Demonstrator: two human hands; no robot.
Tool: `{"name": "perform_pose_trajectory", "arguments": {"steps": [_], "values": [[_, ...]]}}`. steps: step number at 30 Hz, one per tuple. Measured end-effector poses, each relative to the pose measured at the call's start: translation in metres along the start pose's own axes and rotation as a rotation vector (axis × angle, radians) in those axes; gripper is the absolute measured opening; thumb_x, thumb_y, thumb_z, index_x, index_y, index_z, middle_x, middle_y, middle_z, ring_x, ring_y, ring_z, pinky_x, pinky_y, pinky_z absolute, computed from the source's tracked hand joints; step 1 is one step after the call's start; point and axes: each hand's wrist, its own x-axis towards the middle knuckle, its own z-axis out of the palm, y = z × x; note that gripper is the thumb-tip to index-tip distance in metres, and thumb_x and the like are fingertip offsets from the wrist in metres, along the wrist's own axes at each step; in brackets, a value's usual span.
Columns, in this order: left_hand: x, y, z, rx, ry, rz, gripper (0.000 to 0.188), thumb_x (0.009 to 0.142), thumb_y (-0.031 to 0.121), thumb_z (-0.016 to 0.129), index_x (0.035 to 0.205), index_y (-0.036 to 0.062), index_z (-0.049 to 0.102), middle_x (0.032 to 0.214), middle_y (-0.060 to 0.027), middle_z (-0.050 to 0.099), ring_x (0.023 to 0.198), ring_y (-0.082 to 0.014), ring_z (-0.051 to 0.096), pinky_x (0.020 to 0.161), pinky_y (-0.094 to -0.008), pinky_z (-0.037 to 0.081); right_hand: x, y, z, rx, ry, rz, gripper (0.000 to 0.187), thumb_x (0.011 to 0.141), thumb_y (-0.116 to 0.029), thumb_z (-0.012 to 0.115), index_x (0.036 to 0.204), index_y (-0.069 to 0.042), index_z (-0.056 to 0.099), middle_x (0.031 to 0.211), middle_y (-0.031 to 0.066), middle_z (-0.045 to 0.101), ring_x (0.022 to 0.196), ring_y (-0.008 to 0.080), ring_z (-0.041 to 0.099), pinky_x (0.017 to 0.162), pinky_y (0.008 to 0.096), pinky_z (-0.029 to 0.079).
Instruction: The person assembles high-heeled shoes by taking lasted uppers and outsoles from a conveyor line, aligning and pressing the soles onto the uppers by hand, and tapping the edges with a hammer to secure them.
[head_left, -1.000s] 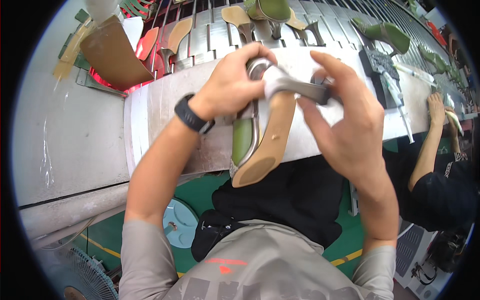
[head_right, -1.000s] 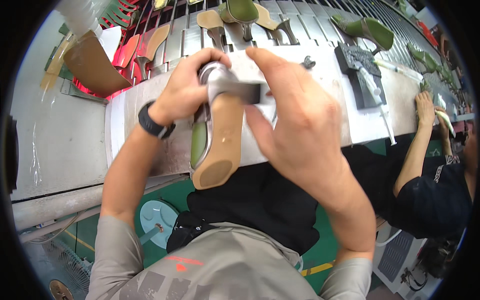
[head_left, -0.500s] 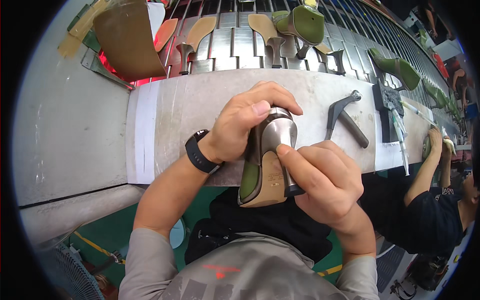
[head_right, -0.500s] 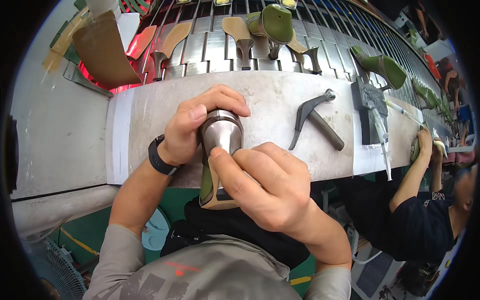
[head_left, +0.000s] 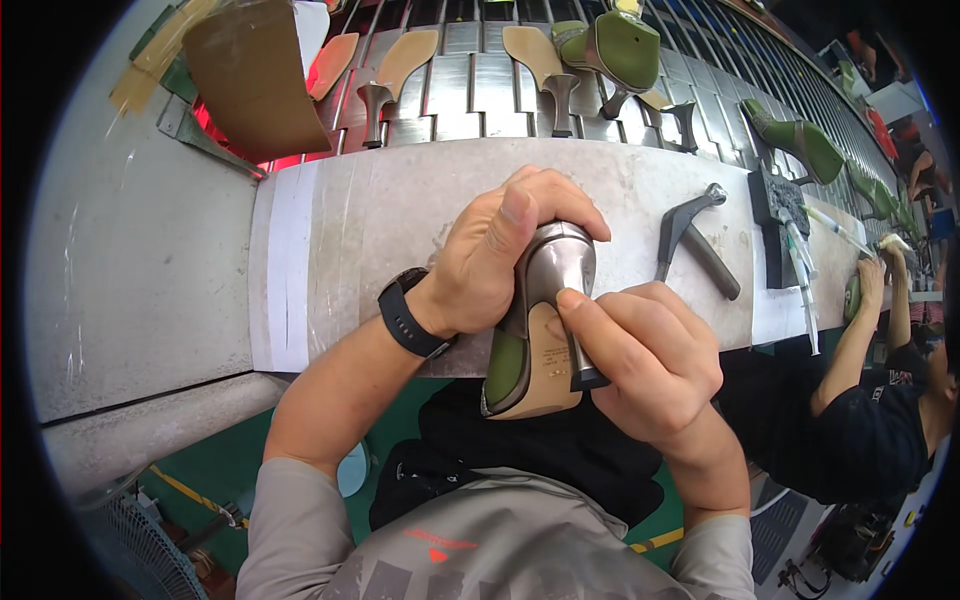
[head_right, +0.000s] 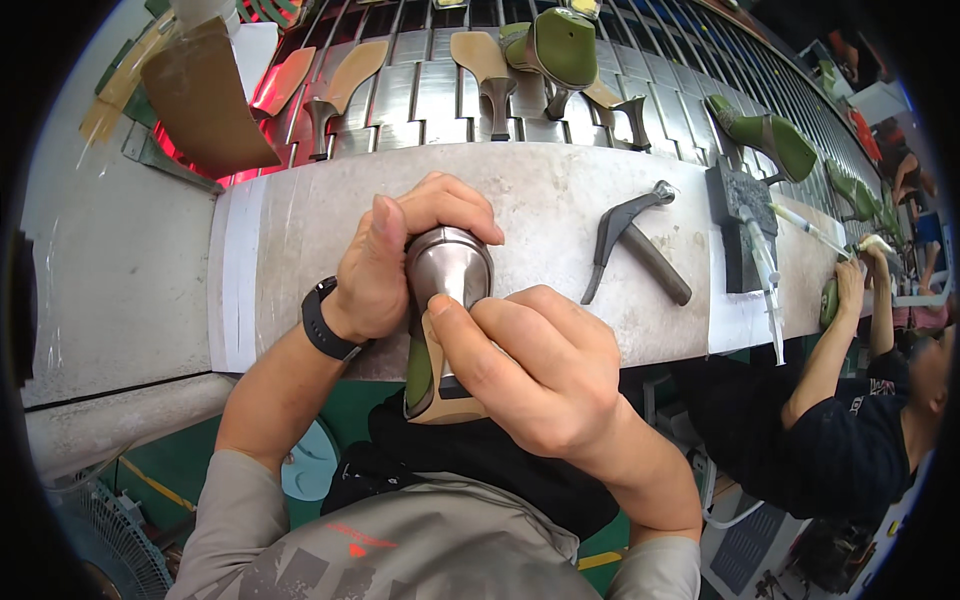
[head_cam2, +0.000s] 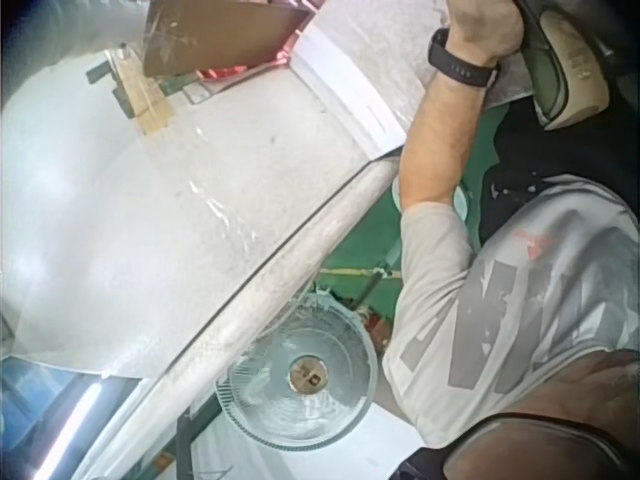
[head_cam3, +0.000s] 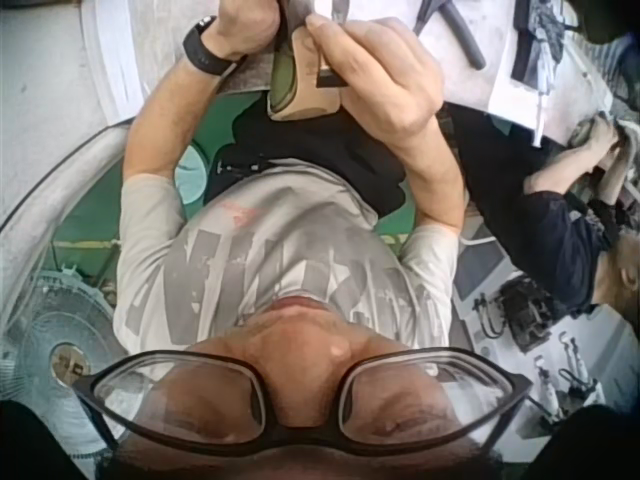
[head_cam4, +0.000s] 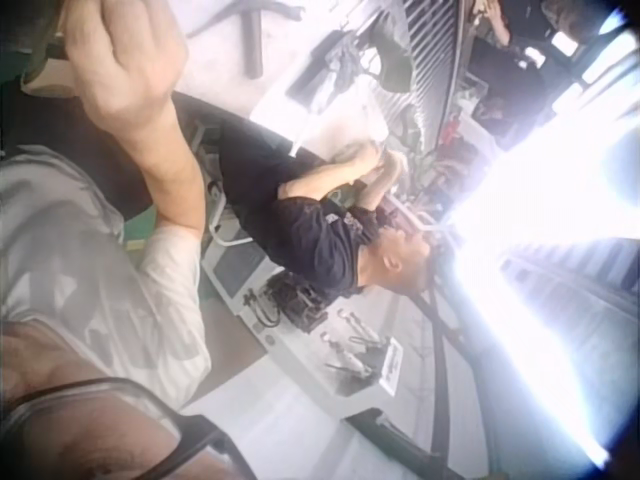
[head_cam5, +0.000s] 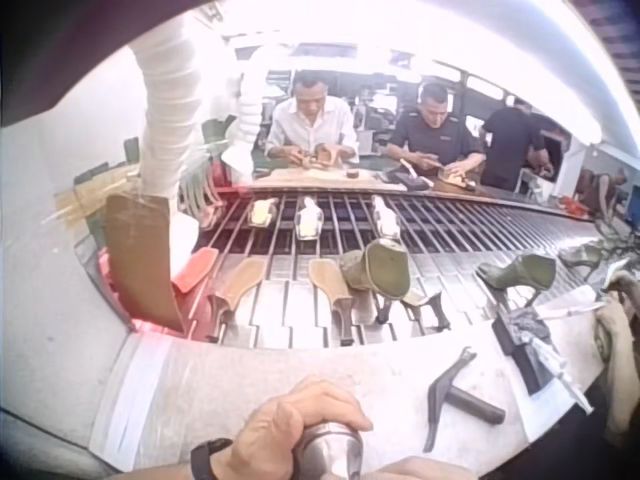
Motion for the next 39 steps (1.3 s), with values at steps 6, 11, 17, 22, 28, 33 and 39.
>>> {"name": "perform_pose_trajectory", "arguments": {"steps": [6, 11, 17, 22, 28, 33, 39], "values": [[-0.004, -0.001, -0.002, -0.044, 0.011, 0.013, 0.084, 0.113, 0.063, 0.017, 0.108, -0.0007, 0.072, 0.107, -0.0134, 0.066, 0.102, -0.0226, 0.061, 0.096, -0.0368, 0.047, 0.003, 0.003, 0.007, 0.007, 0.017, -0.023, 0.044, 0.066, -0.002, 0.081, 0.109, 0.005, 0.075, 0.085, 0.0074, 0.064, 0.064, 0.0191, 0.06, 0.054, 0.0306, 0.05], [0.008, 0.002, -0.003, -0.118, -0.022, -0.17, 0.042, 0.109, 0.034, 0.047, 0.106, -0.0017, 0.069, 0.106, -0.0098, 0.066, 0.104, -0.018, 0.06, 0.097, -0.0329, 0.046, 0.009, 0.028, 0.013, 0.009, 0.036, -0.052, 0.04, 0.066, 0.001, 0.078, 0.106, 0.002, 0.076, 0.087, 0.0066, 0.066, 0.065, 0.0214, 0.061, 0.06, 0.0327, 0.052], [0.017, -0.021, -0.021, -0.35, 0.232, -0.242, 0.029, 0.104, 0.019, 0.05, 0.103, -0.0001, 0.072, 0.096, -0.0034, 0.072, 0.083, -0.0063, 0.062, 0.074, -0.0222, 0.05, 0.007, 0.038, -0.003, 0.638, 0.114, 0.925, 0.02, 0.1, -0.017, 0.071, 0.108, 0.0, 0.076, 0.083, 0.0021, 0.074, 0.072, 0.0089, 0.066, 0.064, 0.0291, 0.054], [0.037, -0.012, 0.001, -0.008, 0.142, -0.277, 0.038, 0.112, 0.026, 0.05, 0.117, -0.0049, 0.071, 0.103, -0.0045, 0.074, 0.092, -0.0088, 0.064, 0.086, -0.023, 0.049, 0.062, 0.024, -0.036, 0.021, -0.467, 0.661, 0.043, 0.099, -0.036, 0.067, 0.079, 0.001, 0.074, 0.069, 0.0153, 0.072, 0.06, 0.0301, 0.07, 0.06, 0.0405, 0.059], [0.04, -0.032, 0.002, -0.15, 0.137, -0.225, 0.053, 0.115, 0.04, 0.046, 0.105, -0.0009, 0.077, 0.09, -0.0035, 0.073, 0.083, -0.0074, 0.061, 0.079, -0.0247, 0.05, 0.059, 0.043, -0.019, -0.331, -0.547, 0.429, 0.038, 0.096, -0.029, 0.064, 0.077, 0.002, 0.074, 0.069, 0.0216, 0.07, 0.069, 0.0399, 0.072, 0.067, 0.0486, 0.06], [0.041, -0.034, 0.011, 0.017, 0.139, -0.101, 0.058, 0.116, 0.047, 0.044, 0.11, -0.0023, 0.073, 0.084, 0.0007, 0.067, 0.08, -0.0057, 0.059, 0.075, -0.024, 0.049, 0.058, 0.035, -0.016, -0.298, -0.554, 0.606, 0.038, 0.096, -0.028, 0.067, 0.079, 0.006, 0.072, 0.069, 0.0238, 0.069, 0.071, 0.0423, 0.071, 0.07, 0.0506, 0.058], [0.037, -0.029, 0.009, 0.051, 0.122, -0.253, 0.045, 0.113, 0.038, 0.053, 0.105, -0.0008, 0.074, 0.089, -0.0016, 0.07, 0.084, -0.0077, 0.06, 0.079, -0.0259, 0.051, 0.041, 0.044, -0.014, -0.127, -0.423, 0.63, 0.037, 0.091, -0.028, 0.076, 0.08, 0.007, 0.069, 0.075, 0.0222, 0.07, 0.069, 0.0353, 0.07, 0.069, 0.0431, 0.057]]}}
